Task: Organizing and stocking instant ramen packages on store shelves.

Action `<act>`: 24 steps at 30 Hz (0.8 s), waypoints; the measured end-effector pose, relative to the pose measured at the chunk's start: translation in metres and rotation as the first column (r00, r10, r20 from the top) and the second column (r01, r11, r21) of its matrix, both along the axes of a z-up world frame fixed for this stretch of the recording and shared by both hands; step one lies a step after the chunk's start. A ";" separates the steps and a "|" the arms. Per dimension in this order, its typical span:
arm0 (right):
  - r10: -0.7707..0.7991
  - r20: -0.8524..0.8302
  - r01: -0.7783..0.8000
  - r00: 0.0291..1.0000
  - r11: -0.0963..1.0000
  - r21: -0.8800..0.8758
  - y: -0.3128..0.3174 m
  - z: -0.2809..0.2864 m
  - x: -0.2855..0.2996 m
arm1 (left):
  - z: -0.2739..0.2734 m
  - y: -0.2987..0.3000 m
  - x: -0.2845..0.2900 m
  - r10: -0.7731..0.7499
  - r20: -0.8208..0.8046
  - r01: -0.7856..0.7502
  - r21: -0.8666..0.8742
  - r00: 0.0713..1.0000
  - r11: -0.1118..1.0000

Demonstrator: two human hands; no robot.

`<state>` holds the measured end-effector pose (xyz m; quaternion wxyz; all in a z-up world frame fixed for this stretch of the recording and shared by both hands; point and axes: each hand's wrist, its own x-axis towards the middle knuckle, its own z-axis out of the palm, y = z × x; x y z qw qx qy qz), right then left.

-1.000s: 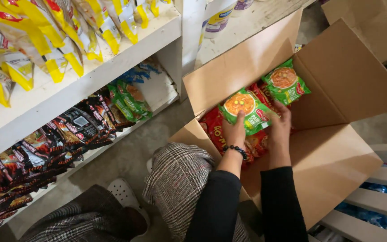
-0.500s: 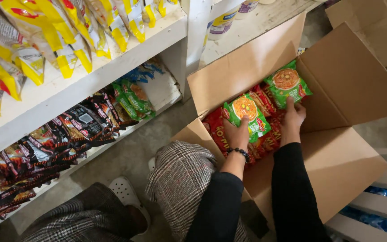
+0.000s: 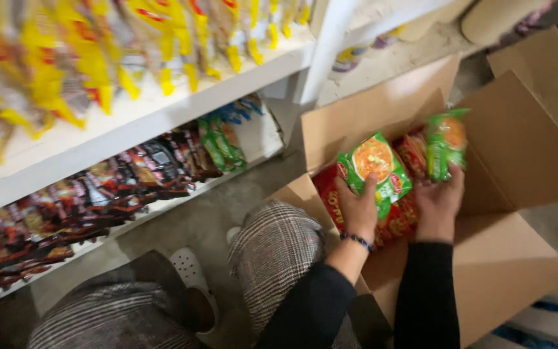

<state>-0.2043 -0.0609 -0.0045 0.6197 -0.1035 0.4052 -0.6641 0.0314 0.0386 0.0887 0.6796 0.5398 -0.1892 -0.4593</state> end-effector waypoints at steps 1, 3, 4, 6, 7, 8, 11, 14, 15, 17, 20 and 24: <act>0.041 -0.018 -0.043 0.999 0.991 -0.125 0.027 0.055 0.038 | 0.024 0.008 0.011 0.008 -0.058 -0.012 -0.068 0.998 0.998; 0.091 -0.040 -0.098 0.995 0.962 -0.254 0.073 0.143 0.102 | 0.074 0.028 0.040 0.019 -0.115 -0.036 -0.143 0.993 0.989; 0.191 -0.112 -0.218 0.975 0.918 -0.332 0.091 0.167 0.120 | 0.100 0.042 0.060 -0.020 -0.103 -0.001 -0.202 0.995 0.979; 0.294 -0.191 -0.348 0.936 0.846 -0.404 0.121 0.214 0.162 | 0.134 0.068 0.102 -0.042 -0.084 0.018 -0.263 0.996 0.965; 0.285 -0.343 -0.421 0.895 0.794 -0.438 0.133 0.237 0.186 | 0.143 0.081 0.124 -0.077 -0.075 0.055 -0.263 0.994 0.963; 0.261 -0.489 -0.502 0.832 0.731 -0.463 0.144 0.261 0.209 | 0.153 0.095 0.145 -0.104 -0.067 0.082 -0.269 0.992 0.960; 0.400 -0.489 -0.606 0.775 0.687 -0.400 0.154 0.240 0.257 | 0.156 0.132 0.198 0.076 0.118 -0.036 -0.308 0.990 0.951; 0.513 -0.413 -0.645 0.753 0.699 -0.307 0.183 0.251 0.339 | 0.178 0.173 0.243 0.048 -0.105 -0.094 -0.501 0.993 0.861; 0.533 -0.410 -0.664 0.740 0.677 -0.319 0.186 0.250 0.354 | 0.174 0.182 0.257 0.077 -0.096 -0.116 -0.509 0.992 0.853; 0.601 -0.556 -0.804 0.574 0.542 -0.243 0.199 0.252 0.376 | 0.167 0.205 0.277 0.332 0.343 -0.120 -0.516 0.879 0.848; 0.611 -0.731 -0.941 0.305 0.313 -0.131 0.200 0.262 0.396 | 0.171 0.221 0.319 0.358 0.311 -0.235 -0.368 0.881 0.899; 0.413 -0.866 -0.863 0.283 0.503 -0.042 0.199 0.305 0.412 | 0.162 0.236 0.350 0.297 0.366 -0.139 -0.401 0.882 0.906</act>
